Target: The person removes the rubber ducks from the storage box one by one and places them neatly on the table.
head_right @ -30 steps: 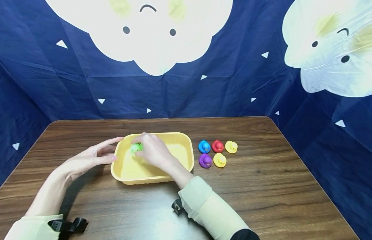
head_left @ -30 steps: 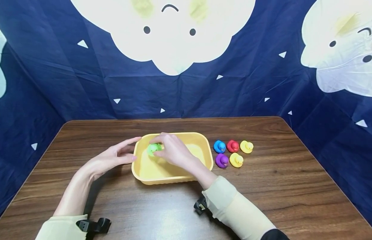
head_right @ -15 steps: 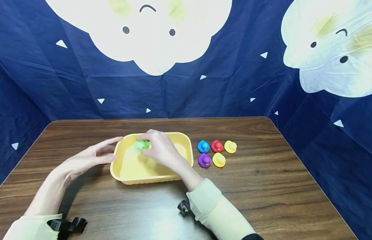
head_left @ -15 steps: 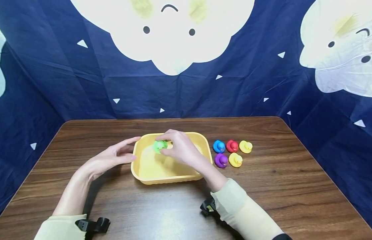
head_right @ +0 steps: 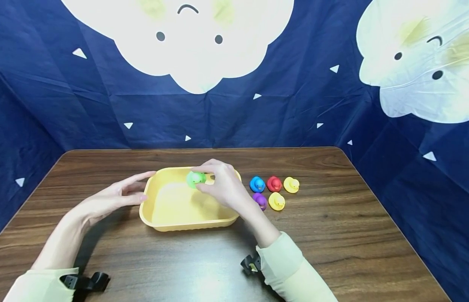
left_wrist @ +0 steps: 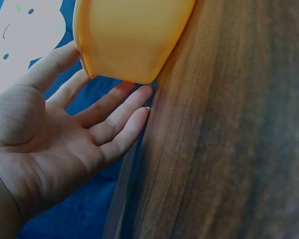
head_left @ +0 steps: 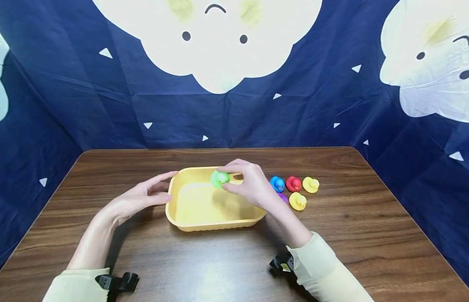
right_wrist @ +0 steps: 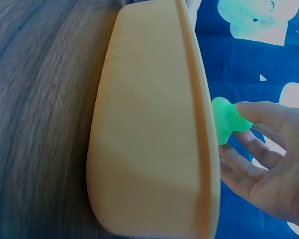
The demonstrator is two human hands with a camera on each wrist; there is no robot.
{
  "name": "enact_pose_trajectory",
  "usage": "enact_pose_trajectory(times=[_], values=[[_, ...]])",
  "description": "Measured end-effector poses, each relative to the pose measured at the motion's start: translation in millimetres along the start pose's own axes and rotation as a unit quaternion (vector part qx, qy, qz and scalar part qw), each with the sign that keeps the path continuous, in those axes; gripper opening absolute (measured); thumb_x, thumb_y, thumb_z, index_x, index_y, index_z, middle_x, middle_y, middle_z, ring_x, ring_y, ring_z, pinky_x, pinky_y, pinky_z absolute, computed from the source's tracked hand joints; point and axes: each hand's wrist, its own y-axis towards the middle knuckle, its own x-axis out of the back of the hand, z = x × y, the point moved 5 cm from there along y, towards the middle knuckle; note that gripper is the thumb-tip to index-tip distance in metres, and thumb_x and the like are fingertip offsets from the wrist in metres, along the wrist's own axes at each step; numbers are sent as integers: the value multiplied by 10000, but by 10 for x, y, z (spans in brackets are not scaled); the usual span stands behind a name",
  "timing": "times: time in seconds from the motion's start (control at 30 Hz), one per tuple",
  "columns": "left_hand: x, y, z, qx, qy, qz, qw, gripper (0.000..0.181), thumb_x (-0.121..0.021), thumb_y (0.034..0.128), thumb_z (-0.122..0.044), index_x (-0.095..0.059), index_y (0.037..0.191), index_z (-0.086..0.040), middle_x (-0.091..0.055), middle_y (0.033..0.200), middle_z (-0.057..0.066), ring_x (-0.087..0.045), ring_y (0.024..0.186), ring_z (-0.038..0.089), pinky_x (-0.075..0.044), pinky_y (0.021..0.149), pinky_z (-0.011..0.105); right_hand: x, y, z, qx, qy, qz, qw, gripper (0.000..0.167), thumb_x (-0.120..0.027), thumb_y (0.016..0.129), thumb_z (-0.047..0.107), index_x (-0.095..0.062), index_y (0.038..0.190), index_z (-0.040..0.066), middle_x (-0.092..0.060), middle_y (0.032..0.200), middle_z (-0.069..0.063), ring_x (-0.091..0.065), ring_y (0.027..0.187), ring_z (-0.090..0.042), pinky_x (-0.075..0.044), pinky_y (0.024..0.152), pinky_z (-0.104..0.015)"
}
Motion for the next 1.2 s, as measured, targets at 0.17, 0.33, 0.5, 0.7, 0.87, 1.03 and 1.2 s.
enact_pose_trajectory(times=[0.17,0.33,0.5,0.7,0.87,1.03,1.2], values=[[3,2,3,-6,36,1,10000,710,-654,1009,-282,-299,1621,-238,-496,1532,226,-509,1389,369,-472,1006,286,128,-97,-28,81,102,-159,9998,390,-849,831,95,-775,1210,158,-752,1123,17,-696,1097,-164,-556,911,-408],[8,3,20,-46,24,-10,10000,709,-657,1007,-270,-302,1621,-236,-499,1532,221,-520,1378,343,-485,982,240,209,-141,-77,113,75,-298,9995,393,-848,827,90,-777,1207,160,-761,1114,18,-708,1075,-148,-560,918,-410],[7,7,29,-66,22,10,10000,698,-654,1008,-267,-312,1617,-245,-502,1534,213,-534,1364,308,-486,980,242,284,-175,-131,-42,254,-343,9991,380,-840,828,77,-779,1191,174,-760,1111,37,-697,1076,-130,-580,931,-382],[5,9,19,-70,13,-4,10000,702,-659,1006,-269,-314,1616,-253,-502,1534,212,-537,1362,302,-485,979,237,375,-208,-163,-261,461,-418,9977,333,-849,821,76,-782,1135,163,-769,1118,13,-696,1102,-163,-590,938,-411],[7,13,9,-66,9,-1,10000,706,-661,1005,-268,-311,1618,-248,-502,1533,216,-534,1369,328,-486,978,236,423,-239,-191,-309,463,-432,9975,326,-851,823,81,-773,1134,140,-766,1141,-16,-703,1101,-182,-601,896,-445],[6,13,8,-77,8,11,10000,702,-655,1008,-265,-310,1619,-245,-497,1538,218,-523,1378,337,-484,980,240,494,-280,-216,-311,251,-475,9981,312,-855,827,104,-776,1123,165,-764,1123,16,-698,1087,-162,-579,909,-483],[8,11,9,-126,21,9,9999,695,-652,1009,-254,-316,1617,-240,-499,1539,213,-529,1364,287,-485,978,233,552,-318,-237,-304,91,-492,9983,317,-854,835,123,-776,1137,180,-760,1139,25,-693,1138,-184,-535,989,-457]])
